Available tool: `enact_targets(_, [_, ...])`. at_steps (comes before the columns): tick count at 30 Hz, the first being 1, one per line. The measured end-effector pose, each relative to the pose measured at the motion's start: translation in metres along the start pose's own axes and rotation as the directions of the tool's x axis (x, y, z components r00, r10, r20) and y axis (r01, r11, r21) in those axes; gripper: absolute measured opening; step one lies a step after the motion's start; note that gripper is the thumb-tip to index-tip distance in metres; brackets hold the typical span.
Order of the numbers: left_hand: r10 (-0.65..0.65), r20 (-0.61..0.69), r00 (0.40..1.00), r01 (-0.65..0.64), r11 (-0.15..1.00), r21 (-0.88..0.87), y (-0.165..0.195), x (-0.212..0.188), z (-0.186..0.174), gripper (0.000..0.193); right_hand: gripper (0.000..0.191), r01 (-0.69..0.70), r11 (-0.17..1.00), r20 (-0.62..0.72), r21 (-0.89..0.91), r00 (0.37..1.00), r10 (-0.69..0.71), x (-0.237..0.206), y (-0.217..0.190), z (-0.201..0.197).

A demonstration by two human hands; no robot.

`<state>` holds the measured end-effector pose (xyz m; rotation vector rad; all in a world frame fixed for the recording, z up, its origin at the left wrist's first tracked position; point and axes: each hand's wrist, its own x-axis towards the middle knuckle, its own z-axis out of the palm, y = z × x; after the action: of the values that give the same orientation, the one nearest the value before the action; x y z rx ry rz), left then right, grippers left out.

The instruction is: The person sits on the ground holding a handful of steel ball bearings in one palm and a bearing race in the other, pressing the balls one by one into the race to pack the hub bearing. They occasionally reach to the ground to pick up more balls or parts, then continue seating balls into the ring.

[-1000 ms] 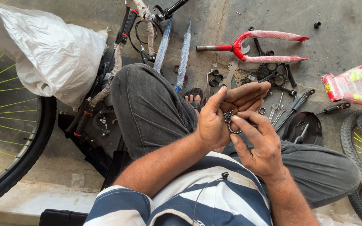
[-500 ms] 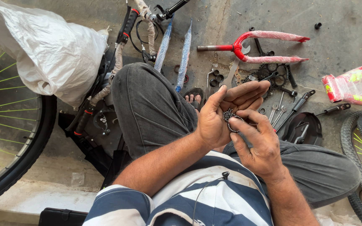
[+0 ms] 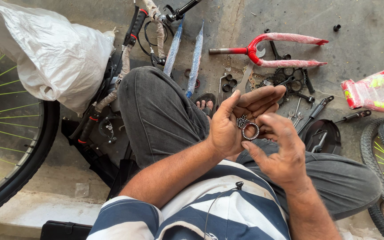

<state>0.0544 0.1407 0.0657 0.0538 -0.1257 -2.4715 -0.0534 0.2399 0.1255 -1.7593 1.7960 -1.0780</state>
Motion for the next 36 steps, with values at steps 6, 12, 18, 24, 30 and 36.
enact_targets(6, [0.015,0.011,1.000,-0.015,0.999,-0.039,0.000,0.002,0.000,0.067,0.071,-0.089,0.970,-0.039,0.227,0.994,0.101,-0.006,0.001,0.000])
enact_targets(12, [0.005,-0.011,1.000,-0.005,0.998,-0.068,-0.001,0.001,0.000,0.067,0.059,-0.089,0.969,-0.047,0.229,0.994,0.103,-0.004,0.000,0.002])
enact_targets(18, [0.021,-0.011,1.000,-0.022,0.993,-0.120,-0.001,0.002,-0.002,0.065,0.035,0.129,0.981,0.007,-0.144,0.992,-0.130,-0.004,0.002,0.003])
enact_targets(24, [-0.011,-0.043,0.999,0.003,0.985,-0.171,0.001,0.002,-0.002,0.066,0.027,0.227,0.968,0.066,-0.110,0.973,-0.221,-0.011,0.016,0.004])
enact_targets(30, [-0.016,-0.024,1.000,0.011,0.982,-0.188,0.002,0.003,-0.002,0.066,0.033,0.223,0.971,0.098,-0.083,0.972,-0.215,-0.014,0.022,0.004])
enact_targets(36, [-0.007,-0.019,1.000,0.003,0.981,-0.196,0.002,0.002,-0.002,0.065,0.041,0.168,0.985,0.073,0.047,0.983,-0.171,-0.013,0.021,0.002])
